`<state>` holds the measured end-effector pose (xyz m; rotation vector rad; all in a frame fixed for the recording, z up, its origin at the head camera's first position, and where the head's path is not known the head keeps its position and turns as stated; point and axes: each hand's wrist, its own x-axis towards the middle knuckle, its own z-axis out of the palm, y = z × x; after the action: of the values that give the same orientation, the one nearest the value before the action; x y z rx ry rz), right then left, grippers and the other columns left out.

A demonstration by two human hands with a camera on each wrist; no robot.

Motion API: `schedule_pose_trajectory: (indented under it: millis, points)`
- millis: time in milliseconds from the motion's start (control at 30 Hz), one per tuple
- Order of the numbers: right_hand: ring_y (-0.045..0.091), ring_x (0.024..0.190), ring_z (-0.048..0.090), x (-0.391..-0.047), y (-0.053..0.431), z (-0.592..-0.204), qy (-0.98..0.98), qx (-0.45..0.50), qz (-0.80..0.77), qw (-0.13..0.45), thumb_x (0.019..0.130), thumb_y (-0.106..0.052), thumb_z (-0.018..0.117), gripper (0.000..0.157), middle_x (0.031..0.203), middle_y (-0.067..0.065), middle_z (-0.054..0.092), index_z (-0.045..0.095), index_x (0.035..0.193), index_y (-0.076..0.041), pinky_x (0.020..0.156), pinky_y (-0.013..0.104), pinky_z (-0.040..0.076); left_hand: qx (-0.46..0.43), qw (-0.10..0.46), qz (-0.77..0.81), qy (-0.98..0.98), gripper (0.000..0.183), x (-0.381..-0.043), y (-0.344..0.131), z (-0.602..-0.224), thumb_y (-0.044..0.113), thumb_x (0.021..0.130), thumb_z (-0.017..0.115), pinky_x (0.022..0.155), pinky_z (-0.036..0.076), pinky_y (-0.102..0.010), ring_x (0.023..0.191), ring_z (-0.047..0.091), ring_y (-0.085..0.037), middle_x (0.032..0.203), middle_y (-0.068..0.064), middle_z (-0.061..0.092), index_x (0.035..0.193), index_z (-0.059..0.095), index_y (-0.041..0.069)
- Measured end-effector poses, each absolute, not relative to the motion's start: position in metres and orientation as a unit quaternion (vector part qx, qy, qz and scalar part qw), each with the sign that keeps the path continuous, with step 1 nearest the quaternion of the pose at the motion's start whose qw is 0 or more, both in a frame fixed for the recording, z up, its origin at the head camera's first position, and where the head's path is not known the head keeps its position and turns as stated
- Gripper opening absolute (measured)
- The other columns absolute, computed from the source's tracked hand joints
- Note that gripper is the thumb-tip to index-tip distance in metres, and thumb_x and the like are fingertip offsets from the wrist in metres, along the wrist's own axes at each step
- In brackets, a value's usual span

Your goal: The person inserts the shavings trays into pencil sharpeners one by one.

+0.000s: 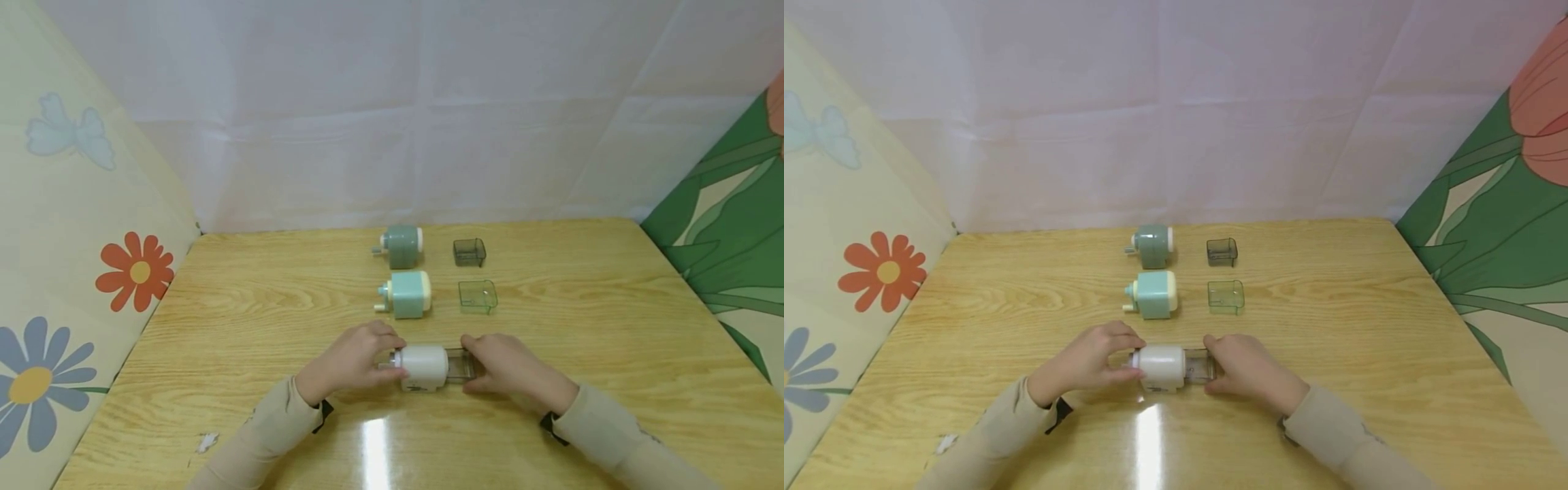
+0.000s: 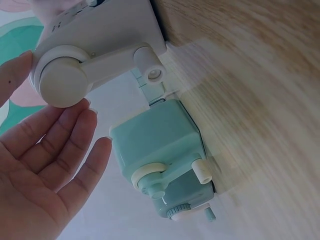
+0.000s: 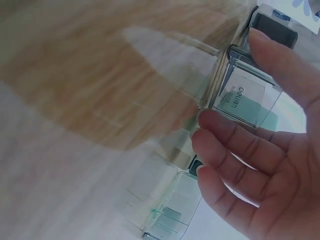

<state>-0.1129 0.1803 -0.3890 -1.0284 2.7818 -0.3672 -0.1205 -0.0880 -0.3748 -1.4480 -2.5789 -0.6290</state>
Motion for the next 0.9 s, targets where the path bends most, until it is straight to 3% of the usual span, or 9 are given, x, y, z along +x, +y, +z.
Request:
schedule_pose_trajectory:
  millis: [900]
  points:
    - [0.004, 0.052, 0.040, -0.1106, 0.1811, -0.3880, 0.930, -0.334, -0.128, 0.080, 0.066, -0.036, 0.079, 0.045, 0.062, -0.007, 0.048, 0.052, 0.087, -0.008, 0.043, 0.021, 0.034, -0.477, 0.065, -0.215, -0.850, 0.037, -0.1218, -0.0887, -0.3797, 0.032, 0.077, 0.072, 0.071, 0.050, -0.017, 0.081, 0.059, -0.014, 0.093, -0.006, 0.065, 0.099, 0.067, 0.002]
